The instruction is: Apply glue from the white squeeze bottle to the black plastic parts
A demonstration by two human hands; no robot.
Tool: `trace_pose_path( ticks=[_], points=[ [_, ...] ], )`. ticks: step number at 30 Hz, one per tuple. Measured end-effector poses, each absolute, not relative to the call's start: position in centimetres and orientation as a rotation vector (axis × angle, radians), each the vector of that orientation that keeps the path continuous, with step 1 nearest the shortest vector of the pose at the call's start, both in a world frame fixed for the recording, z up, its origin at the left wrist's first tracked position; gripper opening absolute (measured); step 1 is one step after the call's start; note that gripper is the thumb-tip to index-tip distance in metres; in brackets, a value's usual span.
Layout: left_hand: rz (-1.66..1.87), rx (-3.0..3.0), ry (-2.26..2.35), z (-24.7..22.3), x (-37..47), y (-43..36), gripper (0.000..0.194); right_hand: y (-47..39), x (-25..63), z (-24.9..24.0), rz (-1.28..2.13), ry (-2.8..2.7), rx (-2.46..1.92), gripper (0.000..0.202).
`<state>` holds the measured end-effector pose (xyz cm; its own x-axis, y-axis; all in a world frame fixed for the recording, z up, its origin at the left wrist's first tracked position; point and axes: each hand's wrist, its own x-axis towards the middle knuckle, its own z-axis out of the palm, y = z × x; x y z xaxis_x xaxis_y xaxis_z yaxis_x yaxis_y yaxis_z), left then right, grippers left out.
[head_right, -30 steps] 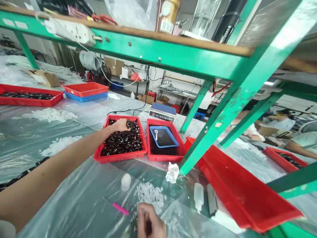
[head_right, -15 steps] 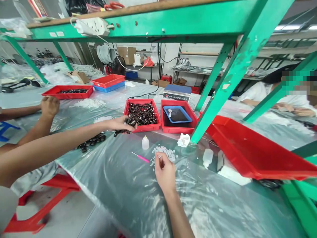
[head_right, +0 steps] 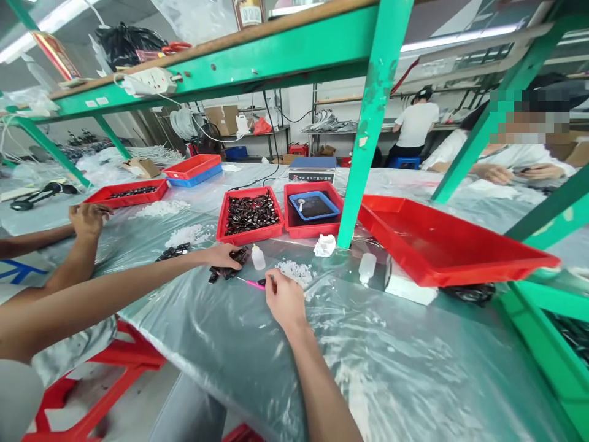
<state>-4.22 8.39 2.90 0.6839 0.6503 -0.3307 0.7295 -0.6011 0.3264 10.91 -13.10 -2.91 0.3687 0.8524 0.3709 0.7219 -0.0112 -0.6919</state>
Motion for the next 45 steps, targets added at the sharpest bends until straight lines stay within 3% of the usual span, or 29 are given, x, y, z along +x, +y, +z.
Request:
trace_pose_path(
  ticks=[10, 17, 21, 27, 33, 40, 45],
  points=[
    [-0.390, 2.663, 1.109, 3.7, -4.1, 8.0, 0.065, -13.0, 10.6, -2.3, 0.001, -1.586, -1.923, 0.022],
    [-0.332, 2.963, 1.301, 5.2, -6.1, 5.5, 0.058, -12.8, 9.7, -3.4, -0.112, -1.876, -1.888, 0.026],
    [-0.360, 2.943, 1.360, 6.4, -7.8, 4.0, 0.041, -12.7, 9.5, -3.5, -0.079, -1.879, -1.930, 0.025],
    [-0.543, 2.804, 1.149, 5.7, -9.1, 1.5, 0.030, -12.5, 9.8, -3.3, -0.066, -1.871, -1.935, 0.025],
    [-0.319, 2.865, 0.881, 4.8, -6.6, -0.5, 0.021, -12.7, 10.4, -3.3, 0.033, -1.767, -1.871, 0.015],
    [-0.246, 3.059, 0.571, 3.5, -3.6, -0.7, 0.031, -13.0, 11.3, -2.5, 0.153, -1.407, -1.662, 0.011],
    [0.317, 2.833, 0.545, 3.4, -1.2, -1.1, 0.027, -13.4, 12.2, -2.2, 0.354, -1.162, -1.494, 0.010]
  ],
)
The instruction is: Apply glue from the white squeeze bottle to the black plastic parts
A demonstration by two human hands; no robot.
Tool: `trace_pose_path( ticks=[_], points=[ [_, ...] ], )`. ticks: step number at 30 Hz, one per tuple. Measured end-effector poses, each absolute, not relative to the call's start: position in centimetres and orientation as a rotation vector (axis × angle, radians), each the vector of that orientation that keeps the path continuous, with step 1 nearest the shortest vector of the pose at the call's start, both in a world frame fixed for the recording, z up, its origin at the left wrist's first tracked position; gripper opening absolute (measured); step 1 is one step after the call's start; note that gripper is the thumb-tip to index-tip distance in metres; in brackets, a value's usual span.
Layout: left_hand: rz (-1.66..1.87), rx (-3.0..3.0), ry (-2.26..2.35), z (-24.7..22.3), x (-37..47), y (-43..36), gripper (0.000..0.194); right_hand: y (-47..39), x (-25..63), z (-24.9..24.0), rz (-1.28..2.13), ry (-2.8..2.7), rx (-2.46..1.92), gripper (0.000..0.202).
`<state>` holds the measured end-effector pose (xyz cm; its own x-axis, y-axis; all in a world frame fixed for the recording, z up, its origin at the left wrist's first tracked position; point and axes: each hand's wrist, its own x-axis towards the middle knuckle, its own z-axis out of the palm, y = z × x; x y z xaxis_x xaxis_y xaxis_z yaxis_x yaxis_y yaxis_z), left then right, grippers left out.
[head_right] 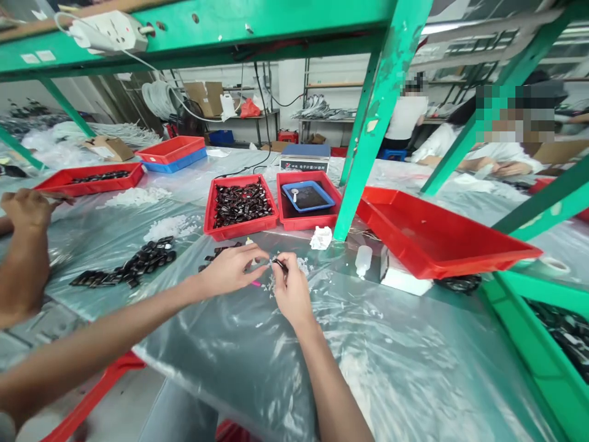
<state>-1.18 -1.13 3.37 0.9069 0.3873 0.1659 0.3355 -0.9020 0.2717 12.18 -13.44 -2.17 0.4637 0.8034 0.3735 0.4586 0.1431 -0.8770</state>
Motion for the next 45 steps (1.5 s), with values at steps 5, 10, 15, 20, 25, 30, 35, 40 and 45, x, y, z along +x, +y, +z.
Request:
trace_pose_path(
  ticks=[5, 10, 15, 20, 25, 30, 35, 40, 45],
  points=[
    [0.654, 2.397, 0.301, 1.0, 0.6, -1.1, 0.021, -14.1, 12.8, -1.6, 0.357, -1.098, -1.493, 0.013],
    [0.897, 2.275, 0.081, -1.8, -0.5, -0.8, 0.016, -14.5, 12.9, -1.1, 0.373, -1.254, -1.570, 0.012],
    [0.912, 2.232, 0.092, -1.2, -2.0, -0.5, 0.013, -14.8, 11.8, -1.2, 0.354, -1.349, -1.623, 0.009],
    [0.534, 2.451, 0.174, 0.1, -2.5, 0.0, 0.015, -14.8, 12.1, -1.7, 0.280, -1.238, -1.659, 0.010],
    [0.116, 2.583, 0.103, 0.3, -2.9, 0.0, 0.016, -14.4, 12.8, -2.4, 0.340, -1.097, -1.631, 0.017],
    [0.535, 2.527, 0.287, 0.6, -3.0, 1.1, 0.029, -14.0, 13.1, -2.9, 0.338, -1.027, -1.569, 0.022],
    [0.976, 2.289, 0.580, -0.2, -2.9, 3.2, 0.038, -13.7, 13.1, -3.0, 0.368, -0.939, -1.510, 0.028],
    [1.051, 2.204, 0.658, -1.2, -2.7, 4.4, 0.022, -13.6, 13.3, -3.0, 0.399, -0.878, -1.486, 0.034],
    [1.005, 2.342, 0.660, -1.5, -2.5, 4.3, 0.030, -13.4, 13.4, -3.2, 0.425, -0.847, -1.459, 0.038]
  ],
)
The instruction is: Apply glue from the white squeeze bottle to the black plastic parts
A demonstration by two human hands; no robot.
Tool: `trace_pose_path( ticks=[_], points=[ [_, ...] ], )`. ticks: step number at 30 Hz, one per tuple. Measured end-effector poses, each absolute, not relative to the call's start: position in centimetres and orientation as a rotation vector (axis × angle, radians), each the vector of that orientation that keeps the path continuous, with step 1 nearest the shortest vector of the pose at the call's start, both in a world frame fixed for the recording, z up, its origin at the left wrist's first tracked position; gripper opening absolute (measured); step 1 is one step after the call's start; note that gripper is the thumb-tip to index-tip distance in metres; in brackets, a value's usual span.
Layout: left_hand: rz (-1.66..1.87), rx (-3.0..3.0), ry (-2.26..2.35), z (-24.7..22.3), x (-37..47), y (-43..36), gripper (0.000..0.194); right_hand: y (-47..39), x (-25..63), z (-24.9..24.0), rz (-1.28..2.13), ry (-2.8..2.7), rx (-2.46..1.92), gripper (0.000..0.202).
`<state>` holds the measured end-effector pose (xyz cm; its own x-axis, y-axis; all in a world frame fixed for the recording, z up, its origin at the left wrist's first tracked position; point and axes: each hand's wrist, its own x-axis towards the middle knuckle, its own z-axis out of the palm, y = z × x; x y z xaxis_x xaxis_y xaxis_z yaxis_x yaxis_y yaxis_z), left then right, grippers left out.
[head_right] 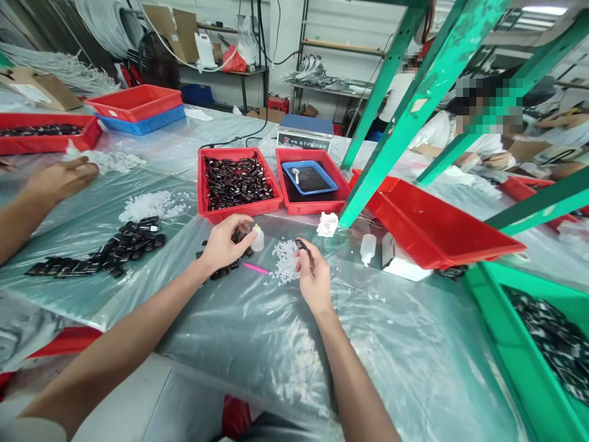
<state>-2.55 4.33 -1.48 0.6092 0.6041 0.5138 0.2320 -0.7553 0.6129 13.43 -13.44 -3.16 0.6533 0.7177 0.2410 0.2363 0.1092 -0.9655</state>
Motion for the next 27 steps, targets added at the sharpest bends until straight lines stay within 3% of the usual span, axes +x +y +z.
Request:
trace_pose_path(
  ticks=[5, 14, 23, 27],
  points=[
    [0.822, 2.635, 0.629, -2.0, -2.3, 4.0, 0.056, -13.2, 12.9, -3.2, 0.415, -0.873, -1.440, 0.033],
    [0.737, 2.607, 0.693, -2.6, -2.1, 4.3, 0.025, -13.4, 12.6, -2.7, 0.376, -0.838, -1.483, 0.030],
    [0.849, 2.379, 0.642, -1.7, -1.9, 3.5, 0.017, -13.5, 12.8, -2.5, 0.404, -0.798, -1.569, 0.033],
    [0.776, 2.324, 0.674, -1.8, -2.0, 4.0, 0.023, -13.6, 12.8, -2.4, 0.394, -0.812, -1.567, 0.035]
  ],
)
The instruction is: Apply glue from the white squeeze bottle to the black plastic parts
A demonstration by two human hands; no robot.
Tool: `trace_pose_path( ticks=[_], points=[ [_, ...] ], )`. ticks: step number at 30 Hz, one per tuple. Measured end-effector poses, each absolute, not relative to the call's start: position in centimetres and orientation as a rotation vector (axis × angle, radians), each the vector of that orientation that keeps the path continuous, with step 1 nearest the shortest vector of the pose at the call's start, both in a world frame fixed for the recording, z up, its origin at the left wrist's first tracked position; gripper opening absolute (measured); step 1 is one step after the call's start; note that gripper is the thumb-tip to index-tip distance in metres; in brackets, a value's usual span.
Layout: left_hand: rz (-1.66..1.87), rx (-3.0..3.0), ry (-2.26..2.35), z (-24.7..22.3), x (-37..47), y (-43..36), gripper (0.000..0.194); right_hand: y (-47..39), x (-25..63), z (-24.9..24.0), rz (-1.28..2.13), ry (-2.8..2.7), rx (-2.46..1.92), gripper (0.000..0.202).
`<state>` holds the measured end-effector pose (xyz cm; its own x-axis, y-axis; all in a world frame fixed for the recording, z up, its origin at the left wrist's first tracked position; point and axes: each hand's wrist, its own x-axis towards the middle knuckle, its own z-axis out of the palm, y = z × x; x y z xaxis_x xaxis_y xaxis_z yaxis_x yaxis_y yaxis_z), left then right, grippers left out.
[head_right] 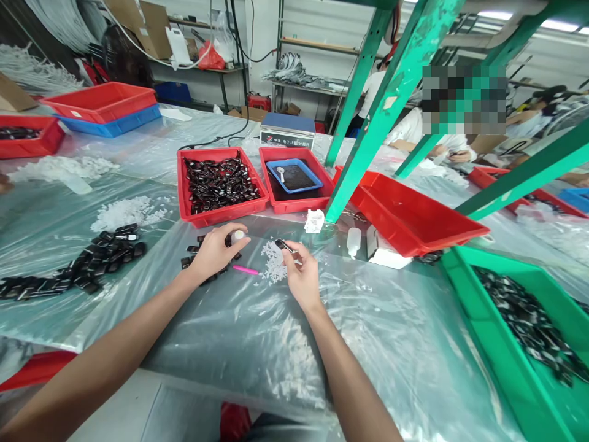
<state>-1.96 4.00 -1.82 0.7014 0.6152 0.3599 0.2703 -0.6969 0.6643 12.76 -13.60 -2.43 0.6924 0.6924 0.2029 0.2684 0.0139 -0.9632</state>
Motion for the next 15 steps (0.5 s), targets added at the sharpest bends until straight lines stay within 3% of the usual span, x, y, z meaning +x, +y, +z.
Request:
trace_pose_path(
  ticks=[15],
  points=[
    [0.656, 2.528, 0.978, -3.1, -2.1, 5.5, 0.041, -13.6, 12.8, -2.4, 0.365, -0.827, -1.585, 0.032]
  ],
)
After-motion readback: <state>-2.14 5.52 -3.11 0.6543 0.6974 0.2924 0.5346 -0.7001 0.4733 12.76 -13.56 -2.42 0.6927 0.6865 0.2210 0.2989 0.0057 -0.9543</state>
